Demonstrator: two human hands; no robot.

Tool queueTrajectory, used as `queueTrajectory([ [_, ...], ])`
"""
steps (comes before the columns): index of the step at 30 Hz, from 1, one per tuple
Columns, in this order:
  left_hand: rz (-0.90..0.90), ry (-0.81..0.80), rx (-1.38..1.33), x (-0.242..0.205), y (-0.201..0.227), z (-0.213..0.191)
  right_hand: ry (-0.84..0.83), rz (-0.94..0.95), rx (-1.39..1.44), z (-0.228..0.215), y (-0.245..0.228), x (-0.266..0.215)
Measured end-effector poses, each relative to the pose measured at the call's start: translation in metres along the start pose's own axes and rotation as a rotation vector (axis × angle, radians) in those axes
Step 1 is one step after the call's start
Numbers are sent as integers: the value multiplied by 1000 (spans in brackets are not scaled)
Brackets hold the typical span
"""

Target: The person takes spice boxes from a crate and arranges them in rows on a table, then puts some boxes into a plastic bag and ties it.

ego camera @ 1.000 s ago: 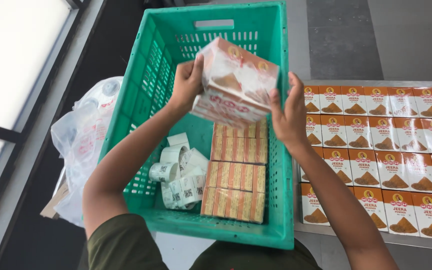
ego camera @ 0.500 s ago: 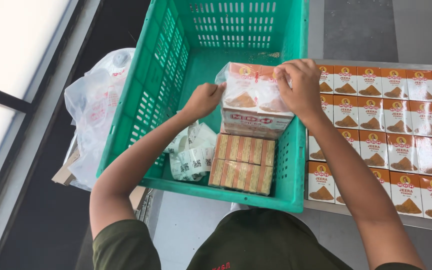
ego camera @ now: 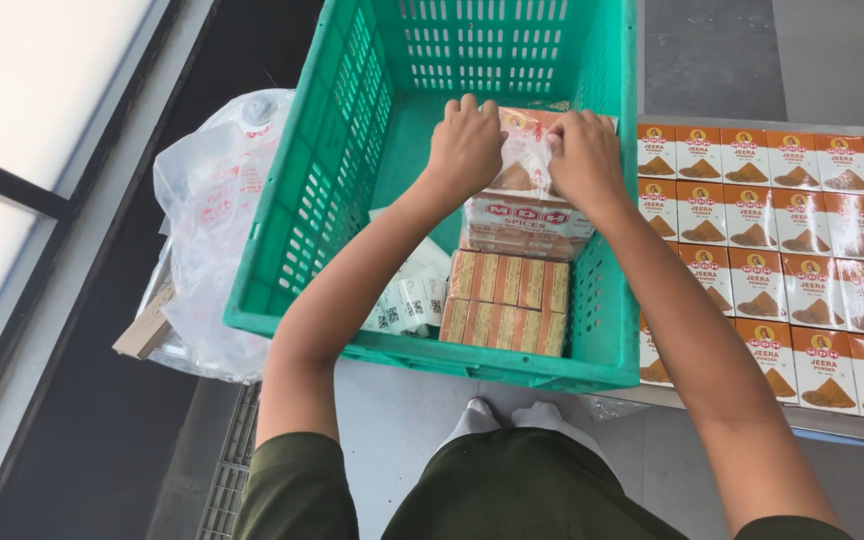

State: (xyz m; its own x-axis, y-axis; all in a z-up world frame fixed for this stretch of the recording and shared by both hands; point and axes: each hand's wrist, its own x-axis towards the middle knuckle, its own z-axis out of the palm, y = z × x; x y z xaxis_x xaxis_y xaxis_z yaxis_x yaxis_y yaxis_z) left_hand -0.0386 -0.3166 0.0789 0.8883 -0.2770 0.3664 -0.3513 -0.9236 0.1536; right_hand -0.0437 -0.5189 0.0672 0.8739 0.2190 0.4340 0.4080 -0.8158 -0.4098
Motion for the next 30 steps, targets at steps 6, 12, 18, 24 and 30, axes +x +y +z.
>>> queueTrajectory([
  [6,-66,126,-106,-6,13,-3,42,71,224,-1,3,2],
  [12,42,233,-232,-1,23,14,52,187,358,-9,-1,6],
  [18,60,261,-146,-11,26,1,46,200,255,-2,4,12],
  [24,108,237,-257,-13,20,3,-176,432,301,-21,-21,32],
  [30,106,265,-302,1,2,31,-210,650,859,3,3,42],
])
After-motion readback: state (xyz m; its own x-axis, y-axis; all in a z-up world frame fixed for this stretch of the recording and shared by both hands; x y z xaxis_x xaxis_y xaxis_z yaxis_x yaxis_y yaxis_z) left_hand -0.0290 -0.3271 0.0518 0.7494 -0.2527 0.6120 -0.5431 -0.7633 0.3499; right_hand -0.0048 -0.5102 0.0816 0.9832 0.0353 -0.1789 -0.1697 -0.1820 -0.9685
